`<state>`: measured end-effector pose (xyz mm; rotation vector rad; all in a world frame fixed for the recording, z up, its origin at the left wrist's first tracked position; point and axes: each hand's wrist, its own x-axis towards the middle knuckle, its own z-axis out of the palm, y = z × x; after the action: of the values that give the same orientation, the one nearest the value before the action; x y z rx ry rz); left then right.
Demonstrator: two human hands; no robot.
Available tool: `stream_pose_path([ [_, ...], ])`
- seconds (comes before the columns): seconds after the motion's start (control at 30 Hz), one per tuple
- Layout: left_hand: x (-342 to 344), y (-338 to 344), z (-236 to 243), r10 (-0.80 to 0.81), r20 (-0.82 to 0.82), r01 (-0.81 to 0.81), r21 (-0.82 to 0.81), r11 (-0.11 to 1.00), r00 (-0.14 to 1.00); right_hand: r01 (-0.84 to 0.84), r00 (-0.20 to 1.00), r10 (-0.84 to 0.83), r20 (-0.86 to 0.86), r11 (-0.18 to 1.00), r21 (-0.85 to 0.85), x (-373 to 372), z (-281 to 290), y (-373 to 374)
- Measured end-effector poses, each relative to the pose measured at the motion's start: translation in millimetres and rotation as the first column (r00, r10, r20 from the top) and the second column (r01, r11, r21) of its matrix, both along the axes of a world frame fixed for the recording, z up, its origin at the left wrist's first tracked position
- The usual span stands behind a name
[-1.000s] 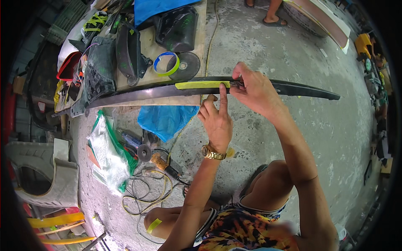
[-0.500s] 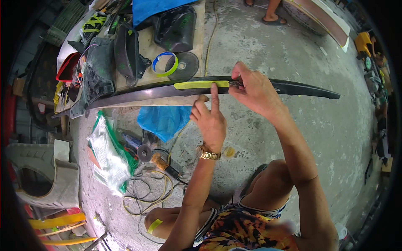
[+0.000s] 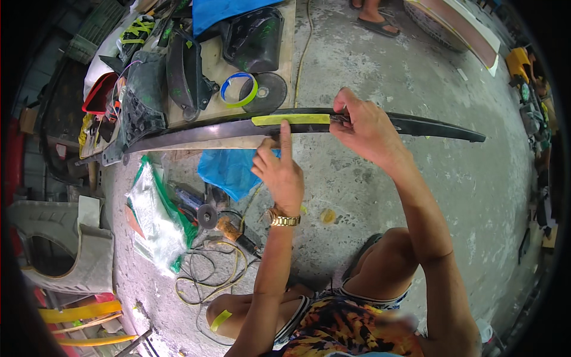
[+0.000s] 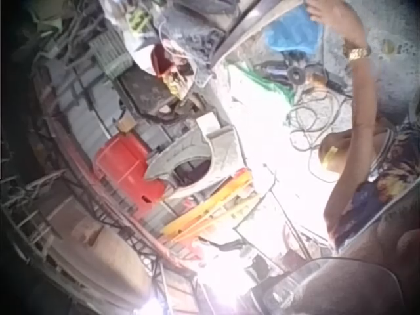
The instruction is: The recorder is applying yellow tape to a long black car body panel and then applying a substance (likely filler or adhesive) using a small brush/spatula.
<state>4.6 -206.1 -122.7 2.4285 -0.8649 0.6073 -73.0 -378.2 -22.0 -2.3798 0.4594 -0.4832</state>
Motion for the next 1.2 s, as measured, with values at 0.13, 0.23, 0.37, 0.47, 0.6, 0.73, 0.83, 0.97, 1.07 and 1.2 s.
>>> stream_pose_path([
  [0.13,7.6,10.8,2.3,0.030,0.017,-0.030,0.016,0.999,0.999,0.006,0.997,-0.004,-0.074,1.000,0.030,1.4,3.9,0.6],
  [0.23,10.0,10.6,1.0,0.058,0.015,-0.058,0.000,0.998,0.998,-0.024,0.999,0.025,-0.035,0.999,0.042,0.8,1.7,-0.8],
  [0.37,19.0,15.4,2.9,0.121,0.029,-0.120,-0.016,0.993,0.992,-0.036,0.999,0.037,-0.037,0.999,0.029,-1.0,3.6,-0.8],
  [0.47,21.4,14.4,2.4,0.134,0.032,-0.134,-0.018,0.991,0.990,-0.026,0.999,0.027,-0.031,0.999,0.030,-2.5,2.2,-1.1],
  [0.6,8.2,2.9,4.7,0.073,0.035,-0.071,-0.055,0.996,0.997,-0.027,1.000,0.027,0.009,1.000,-0.004,-2.0,3.2,-0.2],
  [0.73,-15.1,-12.0,3.7,-0.017,-0.011,0.017,-0.025,1.000,1.000,-0.019,1.000,0.019,-0.005,1.000,-0.013,-1.3,0.3,-1.4],
  [0.83,-34.1,-23.6,4.2,-0.106,-0.046,0.108,0.028,0.994,0.993,-0.012,0.999,0.013,-0.030,1.000,0.025,0.4,0.5,0.6],
  [0.97,-45.2,-14.7,17.5,-0.247,-0.098,0.246,-0.019,0.969,0.964,-0.018,0.998,0.022,-0.054,0.998,0.060,-3.2,6.8,-0.1],
  [1.07,-23.3,15.6,20.9,-0.057,-0.100,0.022,-0.317,0.948,0.993,0.009,0.998,-0.004,-0.055,0.996,0.084,-11.9,12.3,0.4],
  [1.2,28.7,53.1,-26.2,-0.208,-0.575,-0.453,-0.779,0.433,0.791,-0.022,1.000,0.021,0.016,0.994,0.107,-16.5,36.5,11.9],
])
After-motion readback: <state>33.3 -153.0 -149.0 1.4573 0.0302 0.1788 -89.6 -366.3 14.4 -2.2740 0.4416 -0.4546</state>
